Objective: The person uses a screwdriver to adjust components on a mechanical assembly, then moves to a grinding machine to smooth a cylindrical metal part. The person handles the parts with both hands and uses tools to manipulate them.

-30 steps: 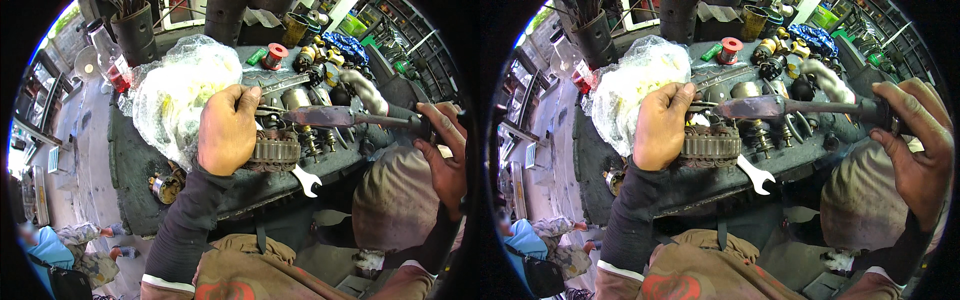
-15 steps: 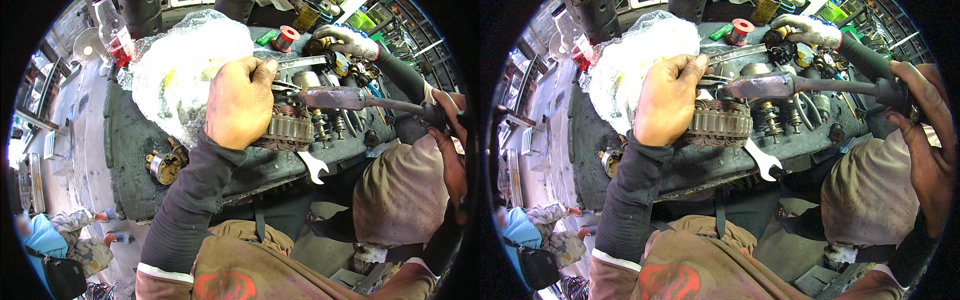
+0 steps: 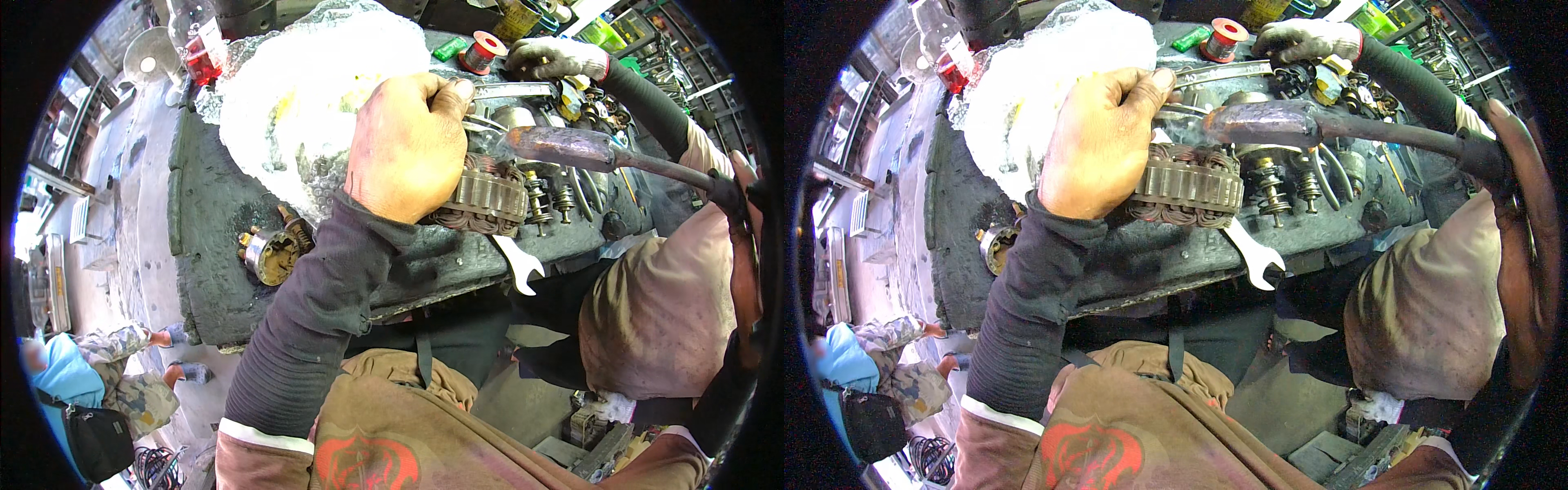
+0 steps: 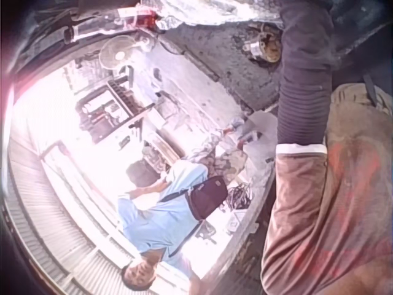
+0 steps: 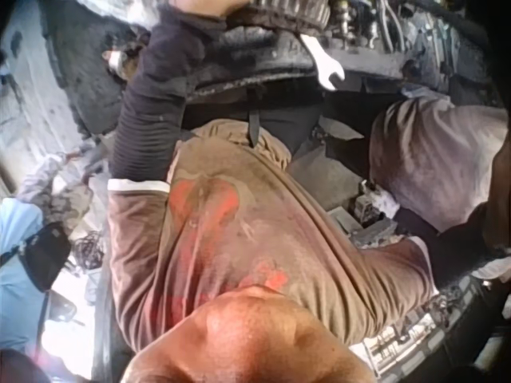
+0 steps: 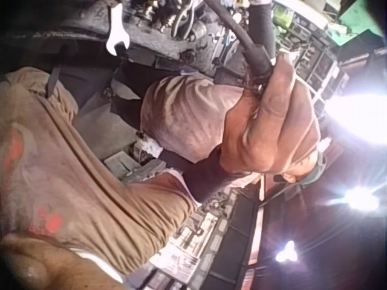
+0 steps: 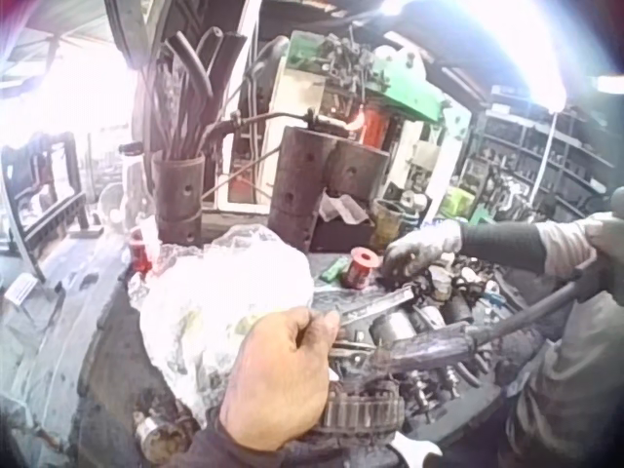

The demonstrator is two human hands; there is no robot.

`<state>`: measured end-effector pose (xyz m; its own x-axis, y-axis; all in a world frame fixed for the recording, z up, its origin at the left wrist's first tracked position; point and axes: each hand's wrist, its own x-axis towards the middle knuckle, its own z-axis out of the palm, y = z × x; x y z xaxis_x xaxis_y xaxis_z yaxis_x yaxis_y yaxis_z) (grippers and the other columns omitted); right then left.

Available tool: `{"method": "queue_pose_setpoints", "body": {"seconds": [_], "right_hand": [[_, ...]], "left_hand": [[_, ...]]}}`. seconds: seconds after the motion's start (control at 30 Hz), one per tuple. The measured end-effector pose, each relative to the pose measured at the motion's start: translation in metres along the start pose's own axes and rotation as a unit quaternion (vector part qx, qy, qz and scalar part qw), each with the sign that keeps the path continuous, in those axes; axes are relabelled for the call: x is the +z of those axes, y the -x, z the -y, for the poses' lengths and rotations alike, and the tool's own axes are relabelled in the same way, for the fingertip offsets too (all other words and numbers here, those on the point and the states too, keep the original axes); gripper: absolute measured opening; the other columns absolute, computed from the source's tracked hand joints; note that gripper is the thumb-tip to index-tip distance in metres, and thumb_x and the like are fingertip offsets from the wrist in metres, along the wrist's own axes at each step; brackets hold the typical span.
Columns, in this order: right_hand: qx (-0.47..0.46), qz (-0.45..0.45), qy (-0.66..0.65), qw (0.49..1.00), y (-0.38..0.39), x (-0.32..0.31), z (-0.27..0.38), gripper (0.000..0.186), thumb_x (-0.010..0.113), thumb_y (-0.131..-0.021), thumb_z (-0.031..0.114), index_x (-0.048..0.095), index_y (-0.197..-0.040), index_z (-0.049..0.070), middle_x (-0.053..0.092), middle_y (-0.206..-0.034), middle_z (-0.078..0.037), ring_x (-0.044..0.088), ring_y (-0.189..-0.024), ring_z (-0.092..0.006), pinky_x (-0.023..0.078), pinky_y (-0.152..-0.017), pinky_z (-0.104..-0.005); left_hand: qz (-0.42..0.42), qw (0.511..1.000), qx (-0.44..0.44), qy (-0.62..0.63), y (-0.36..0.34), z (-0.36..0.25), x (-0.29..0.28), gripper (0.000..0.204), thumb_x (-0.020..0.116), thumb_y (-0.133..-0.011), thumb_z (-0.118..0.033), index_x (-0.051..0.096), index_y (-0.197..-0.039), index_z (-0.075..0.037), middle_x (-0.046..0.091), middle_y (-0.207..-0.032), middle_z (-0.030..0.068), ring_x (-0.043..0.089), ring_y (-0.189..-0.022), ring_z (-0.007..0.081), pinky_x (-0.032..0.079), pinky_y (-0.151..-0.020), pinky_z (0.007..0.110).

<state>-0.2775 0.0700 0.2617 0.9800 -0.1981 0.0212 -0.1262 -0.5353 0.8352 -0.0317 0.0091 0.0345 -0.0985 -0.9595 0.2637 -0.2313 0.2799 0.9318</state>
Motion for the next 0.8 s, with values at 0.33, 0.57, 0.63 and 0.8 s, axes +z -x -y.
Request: {"method": "queue_pose_setpoints", "body": {"seconds": [0.33, 0.57, 0.63, 0.8], "right_hand": [[0.01, 0.013, -0.036, 0.999, -0.051, 0.101, 0.025, 0.038, 0.088, -0.068, 0.003, 0.082, -0.105, 0.005, 0.072, -0.085, -0.009, 0.065, -0.071, -0.0235, 0.052, -0.064, -0.0341], [0.022, 0.016, -0.05, 0.998, -0.061, 0.12, 0.027, 0.038, 0.087, -0.068, 0.002, 0.082, -0.105, 0.006, 0.072, -0.086, -0.009, 0.065, -0.072, -0.0234, 0.052, -0.065, -0.0342], [0.025, 0.014, -0.051, 0.998, -0.063, 0.122, 0.027, 0.038, 0.087, -0.068, 0.002, 0.082, -0.106, 0.006, 0.072, -0.086, -0.009, 0.065, -0.073, -0.0234, 0.052, -0.066, -0.0342], [0.036, 0.012, -0.055, 0.998, -0.06, 0.123, 0.028, 0.038, 0.087, -0.068, 0.001, 0.082, -0.106, 0.006, 0.072, -0.087, -0.008, 0.065, -0.073, -0.0233, 0.052, -0.067, -0.0343]], "left_hand": [[-0.004, 1.0, 0.0, 0.026, -0.001, 0.002, 0.002, 0.032, 0.067, -0.099, -0.024, 0.073, -0.091, 0.006, 0.069, -0.08, 0.0278, 0.071, -0.078, 0.042, 0.053, -0.073, 0.047], [0.003, 0.999, -0.012, 0.05, -0.002, 0.003, 0.005, 0.033, 0.067, -0.1, -0.025, 0.073, -0.092, 0.006, 0.069, -0.08, 0.0276, 0.072, -0.078, 0.0415, 0.053, -0.073, 0.047], [-0.002, 0.999, -0.001, 0.042, -0.001, 0.004, 0.005, 0.033, 0.067, -0.1, -0.025, 0.073, -0.091, 0.006, 0.069, -0.08, 0.0277, 0.072, -0.078, 0.0415, 0.053, -0.073, 0.047], [0.004, 1.0, 0.01, 0.024, -0.002, 0.003, 0.006, 0.034, 0.065, -0.102, -0.025, 0.073, -0.093, 0.006, 0.067, -0.076, 0.0207, 0.065, -0.074, 0.0314, 0.051, -0.07, 0.042]]}}
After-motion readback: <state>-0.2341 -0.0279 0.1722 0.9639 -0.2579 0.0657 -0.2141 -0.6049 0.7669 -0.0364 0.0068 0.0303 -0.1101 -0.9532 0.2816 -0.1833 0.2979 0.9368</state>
